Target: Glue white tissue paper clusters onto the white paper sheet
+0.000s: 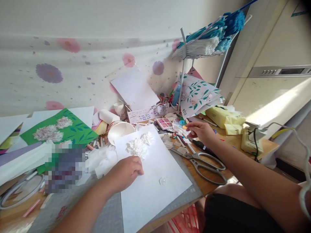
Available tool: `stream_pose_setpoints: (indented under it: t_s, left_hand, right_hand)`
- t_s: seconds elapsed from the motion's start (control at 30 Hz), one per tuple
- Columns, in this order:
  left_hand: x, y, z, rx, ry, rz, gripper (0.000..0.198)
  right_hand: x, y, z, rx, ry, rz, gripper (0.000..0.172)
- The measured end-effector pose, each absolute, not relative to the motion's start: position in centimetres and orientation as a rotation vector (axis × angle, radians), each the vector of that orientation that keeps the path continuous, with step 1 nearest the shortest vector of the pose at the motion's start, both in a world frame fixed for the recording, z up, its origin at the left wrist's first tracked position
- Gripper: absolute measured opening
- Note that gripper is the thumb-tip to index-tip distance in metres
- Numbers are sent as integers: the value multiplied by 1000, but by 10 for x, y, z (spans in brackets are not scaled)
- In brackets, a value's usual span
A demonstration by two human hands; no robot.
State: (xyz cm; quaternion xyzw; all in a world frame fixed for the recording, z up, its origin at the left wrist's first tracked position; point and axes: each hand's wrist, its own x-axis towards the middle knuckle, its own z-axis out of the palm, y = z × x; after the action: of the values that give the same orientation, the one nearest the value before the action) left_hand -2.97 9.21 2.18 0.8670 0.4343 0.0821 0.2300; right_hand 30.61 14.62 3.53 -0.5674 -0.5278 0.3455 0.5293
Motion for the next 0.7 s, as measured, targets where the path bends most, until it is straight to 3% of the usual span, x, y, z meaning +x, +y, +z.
stream_pose_setpoints:
  t_s: [0.23, 0.4, 0.5, 0.7]
  left_hand:
    - [-31, 90, 24, 2292, 1245, 217, 31]
    - [-31, 92, 20, 2315, 1220, 236, 33]
    - [-32, 91, 19, 2324, 1237, 238, 32]
    - [-33, 90, 19, 2337, 1222, 218, 34]
  right_hand:
    - [309, 161, 44, -1140, -1116, 751, 32]
    - [326, 176, 60, -1128, -1055, 614, 31]
    - [331, 187, 71, -1174, -1145, 601, 32]
    - [316, 199, 70, -1302, -1512, 638, 52]
